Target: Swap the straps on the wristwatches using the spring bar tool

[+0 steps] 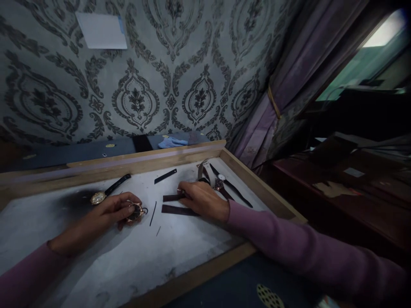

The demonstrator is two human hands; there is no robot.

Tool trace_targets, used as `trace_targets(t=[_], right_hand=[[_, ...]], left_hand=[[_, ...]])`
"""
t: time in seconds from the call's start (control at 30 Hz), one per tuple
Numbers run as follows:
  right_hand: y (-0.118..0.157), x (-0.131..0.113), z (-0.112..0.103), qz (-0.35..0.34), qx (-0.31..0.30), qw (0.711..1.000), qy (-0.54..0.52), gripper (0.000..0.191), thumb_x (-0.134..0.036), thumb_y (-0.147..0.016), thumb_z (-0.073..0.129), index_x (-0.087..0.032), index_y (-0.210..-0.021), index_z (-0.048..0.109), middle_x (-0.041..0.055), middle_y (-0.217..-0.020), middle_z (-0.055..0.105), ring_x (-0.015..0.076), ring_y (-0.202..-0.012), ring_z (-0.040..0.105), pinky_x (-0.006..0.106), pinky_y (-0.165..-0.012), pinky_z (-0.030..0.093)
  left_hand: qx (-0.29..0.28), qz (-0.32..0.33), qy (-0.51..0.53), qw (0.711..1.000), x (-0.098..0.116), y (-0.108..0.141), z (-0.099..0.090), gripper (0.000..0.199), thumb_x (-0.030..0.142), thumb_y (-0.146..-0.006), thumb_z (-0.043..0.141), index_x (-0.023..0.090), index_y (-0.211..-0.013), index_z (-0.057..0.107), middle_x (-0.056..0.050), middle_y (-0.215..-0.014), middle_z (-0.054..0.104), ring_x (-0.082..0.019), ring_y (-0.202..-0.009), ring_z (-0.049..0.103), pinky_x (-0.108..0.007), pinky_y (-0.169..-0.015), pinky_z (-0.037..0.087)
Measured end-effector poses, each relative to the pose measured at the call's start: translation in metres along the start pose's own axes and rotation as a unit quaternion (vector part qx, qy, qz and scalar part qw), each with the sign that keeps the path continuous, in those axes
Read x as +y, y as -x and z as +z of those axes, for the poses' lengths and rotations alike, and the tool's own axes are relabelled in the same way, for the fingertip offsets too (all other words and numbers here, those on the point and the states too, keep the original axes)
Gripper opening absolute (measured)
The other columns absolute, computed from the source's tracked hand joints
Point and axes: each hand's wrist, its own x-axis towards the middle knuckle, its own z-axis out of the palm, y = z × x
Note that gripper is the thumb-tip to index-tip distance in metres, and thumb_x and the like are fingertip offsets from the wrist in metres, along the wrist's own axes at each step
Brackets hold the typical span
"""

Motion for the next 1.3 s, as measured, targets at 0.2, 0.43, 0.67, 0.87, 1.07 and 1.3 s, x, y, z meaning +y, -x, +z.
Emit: trace_targets(t=[0.2, 0.43, 0.67, 0.87, 1.07, 1.3], right_hand=[[0.0, -0.001, -0.001, 0.004, 0.001, 1.0, 0.002, 0.014, -0.016, -0.084, 0.06, -0.016, -0.098, 0.063, 0.0032, -0.074, 0.064, 0.0151, -0.069, 0.055, 0.024, -0.06, 0.03], [-0.001, -0.002, -0.001, 0.009, 0.006, 1.0, -0.002, 0.013, -0.016, -0.084, 0.061, -0.015, -0.098, 0.064, 0.0036, -0.075, 0.064, 0.0146, -0.068, 0.055, 0.024, -0.06, 0.03], [-0.002, 0.001, 0.001, -0.002, 0.014, 1.0, -0.012, 0.017, -0.019, -0.086, 0.06, -0.015, -0.102, 0.065, 0.0051, -0.079, 0.066, 0.016, -0.071, 0.057, 0.025, -0.062, 0.033], [0.001, -0.003, -0.002, -0.024, 0.008, 0.999, -0.027, 0.024, -0.023, -0.088, 0.062, -0.014, -0.11, 0.062, 0.0022, -0.073, 0.064, 0.0149, -0.067, 0.056, 0.024, -0.061, 0.034], [0.01, -0.012, -0.005, -0.151, -0.041, 0.988, 0.007, 0.033, -0.035, -0.082, 0.071, -0.013, -0.105, 0.063, 0.0075, -0.093, 0.067, 0.0162, -0.073, 0.059, 0.026, -0.059, 0.032], [0.011, -0.016, -0.005, -0.16, -0.034, 0.984, 0.072, 0.017, -0.024, -0.089, 0.061, -0.014, -0.101, 0.064, 0.0088, -0.098, 0.063, 0.0123, -0.065, 0.054, 0.027, -0.055, 0.028]], left_hand=[[0.002, -0.004, -0.003, 1.0, 0.0, 0.0, 0.0, 0.039, 0.051, -0.08, 0.063, 0.017, -0.098, 0.057, -0.003, -0.077, 0.061, -0.015, -0.066, 0.047, -0.026, -0.057, 0.036], [0.013, -0.015, -0.001, 1.0, 0.005, 0.002, 0.002, 0.039, 0.05, -0.077, 0.065, 0.017, -0.098, 0.057, -0.003, -0.077, 0.061, -0.015, -0.065, 0.047, -0.026, -0.057, 0.036], [-0.002, -0.007, -0.009, 1.0, 0.001, 0.001, 0.0, 0.038, 0.049, -0.081, 0.061, 0.017, -0.1, 0.055, -0.003, -0.078, 0.06, -0.015, -0.065, 0.046, -0.026, -0.058, 0.036], [0.002, -0.006, -0.005, 1.0, 0.003, 0.001, 0.001, 0.036, 0.048, -0.081, 0.062, 0.017, -0.099, 0.055, -0.003, -0.079, 0.06, -0.015, -0.067, 0.047, -0.026, -0.059, 0.037], [0.004, -0.004, -0.002, 1.0, 0.006, 0.002, 0.002, 0.035, 0.048, -0.08, 0.063, 0.018, -0.096, 0.057, -0.003, -0.077, 0.062, -0.014, -0.063, 0.047, -0.025, -0.055, 0.035], [0.008, -0.012, -0.01, 1.0, 0.008, 0.002, 0.001, 0.033, 0.046, -0.081, 0.062, 0.018, -0.096, 0.057, -0.004, -0.081, 0.065, -0.015, -0.067, 0.05, -0.025, -0.057, 0.037]])
